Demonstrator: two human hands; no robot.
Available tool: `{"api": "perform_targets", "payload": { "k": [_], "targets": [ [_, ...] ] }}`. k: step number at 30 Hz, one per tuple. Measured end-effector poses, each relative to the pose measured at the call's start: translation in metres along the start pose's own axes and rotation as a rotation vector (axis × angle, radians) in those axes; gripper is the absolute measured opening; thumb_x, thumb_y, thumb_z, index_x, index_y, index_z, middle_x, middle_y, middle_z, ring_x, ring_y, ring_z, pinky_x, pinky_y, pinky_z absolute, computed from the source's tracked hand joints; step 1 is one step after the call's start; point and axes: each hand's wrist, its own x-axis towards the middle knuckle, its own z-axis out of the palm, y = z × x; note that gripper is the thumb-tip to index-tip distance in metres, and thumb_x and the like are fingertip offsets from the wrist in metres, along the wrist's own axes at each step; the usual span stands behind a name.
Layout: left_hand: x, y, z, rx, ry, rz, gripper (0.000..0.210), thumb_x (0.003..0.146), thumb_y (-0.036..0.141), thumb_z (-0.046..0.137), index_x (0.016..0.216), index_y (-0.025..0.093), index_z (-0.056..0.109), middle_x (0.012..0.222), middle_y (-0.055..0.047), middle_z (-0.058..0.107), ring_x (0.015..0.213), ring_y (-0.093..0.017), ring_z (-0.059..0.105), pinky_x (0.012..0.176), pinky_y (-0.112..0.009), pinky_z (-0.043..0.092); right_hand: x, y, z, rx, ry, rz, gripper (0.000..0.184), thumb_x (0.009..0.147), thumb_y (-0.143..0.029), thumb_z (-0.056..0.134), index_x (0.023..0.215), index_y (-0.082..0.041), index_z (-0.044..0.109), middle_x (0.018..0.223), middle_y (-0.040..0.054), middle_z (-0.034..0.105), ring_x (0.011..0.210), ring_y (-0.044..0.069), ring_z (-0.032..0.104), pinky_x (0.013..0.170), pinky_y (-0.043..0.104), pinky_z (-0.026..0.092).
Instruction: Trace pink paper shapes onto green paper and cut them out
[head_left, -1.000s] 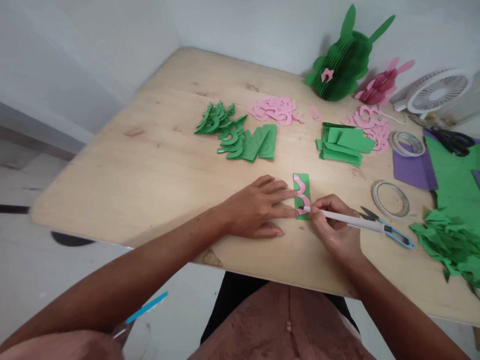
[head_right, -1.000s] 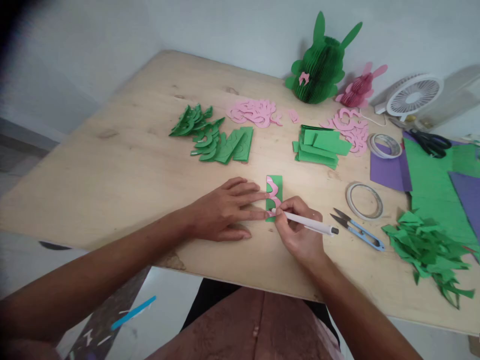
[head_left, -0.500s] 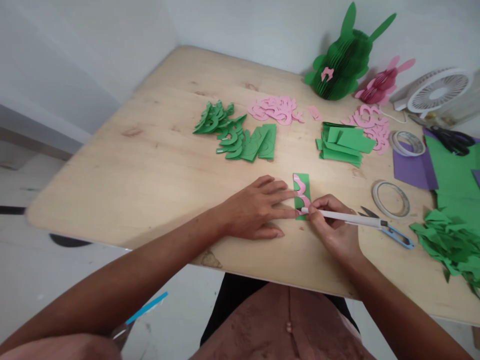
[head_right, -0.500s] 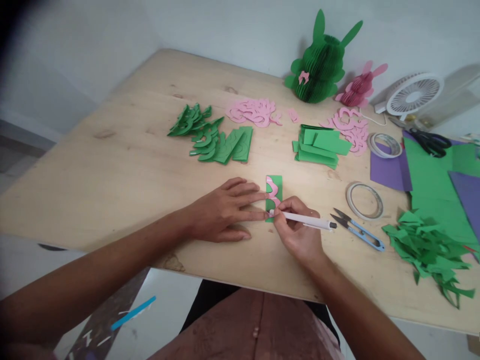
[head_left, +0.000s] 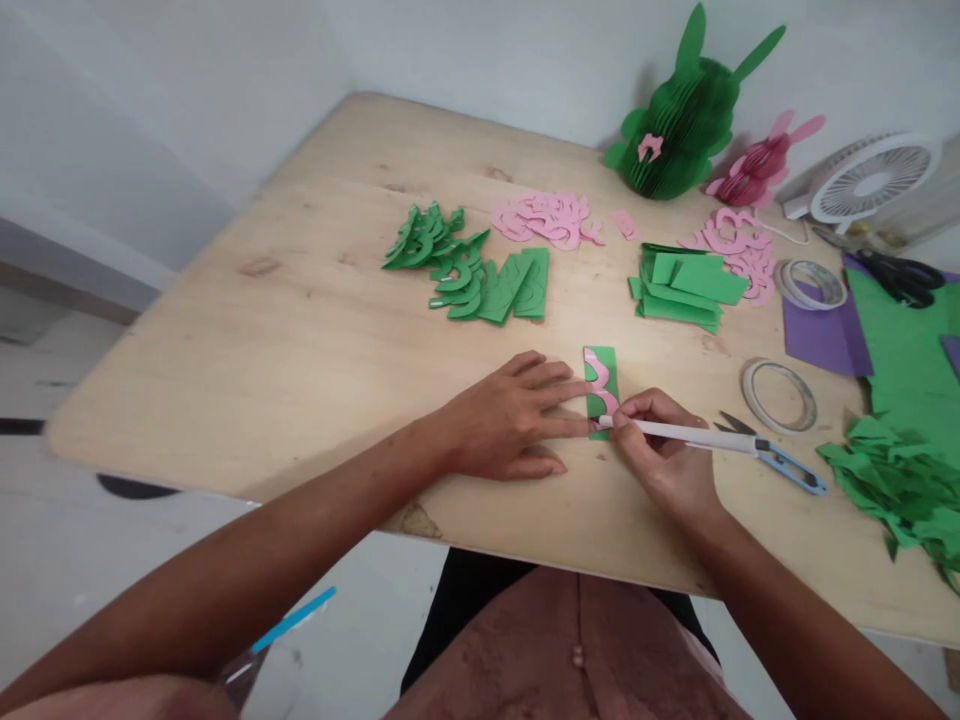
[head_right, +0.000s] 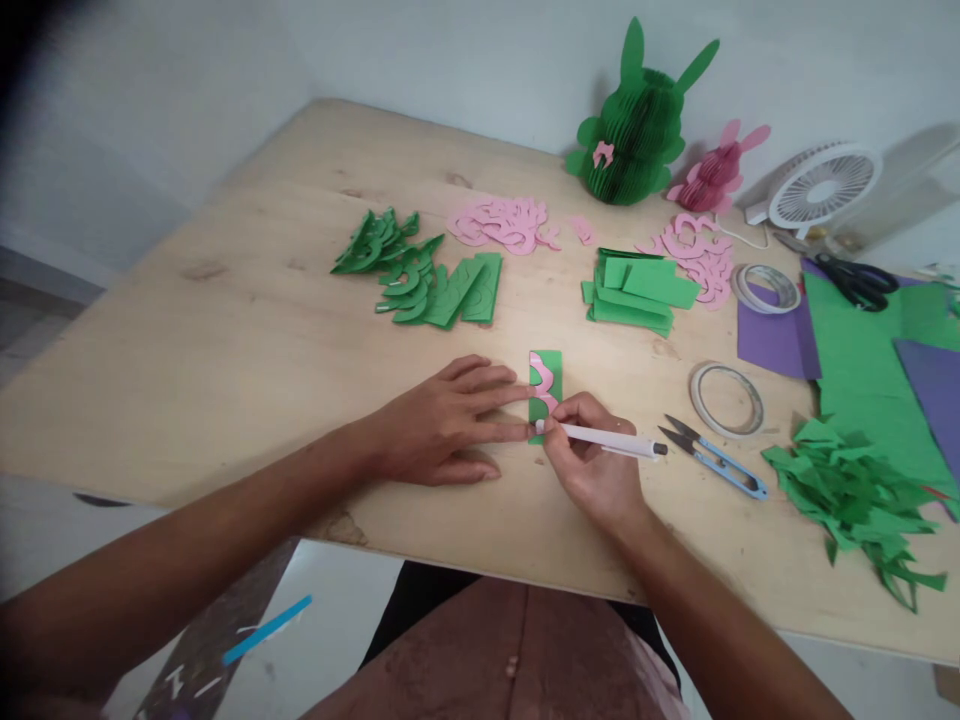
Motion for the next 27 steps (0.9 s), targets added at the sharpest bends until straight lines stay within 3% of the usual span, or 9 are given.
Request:
{"api": "perform_targets", "payload": {
  "k": [27],
  "targets": [
    [-0.0004,0.0000,0.0013,0.002,0.010,-0.007,0.044,0.087,0.048,0.050,0.128,0.030,0.055,0.144,-0.008,0.044,0.125,-0.030,0.040,0.104,-0.049,0.028,0.0016,-0.0042,-0.0002,0.010,0.002,0.042,0.008,0.073,-0.022,0.060,0.066,-0.019,0.057,0.049,-0.0052,0.052,0.041,0.008,0.041,0.037,0.020,0.030]
  ]
}}
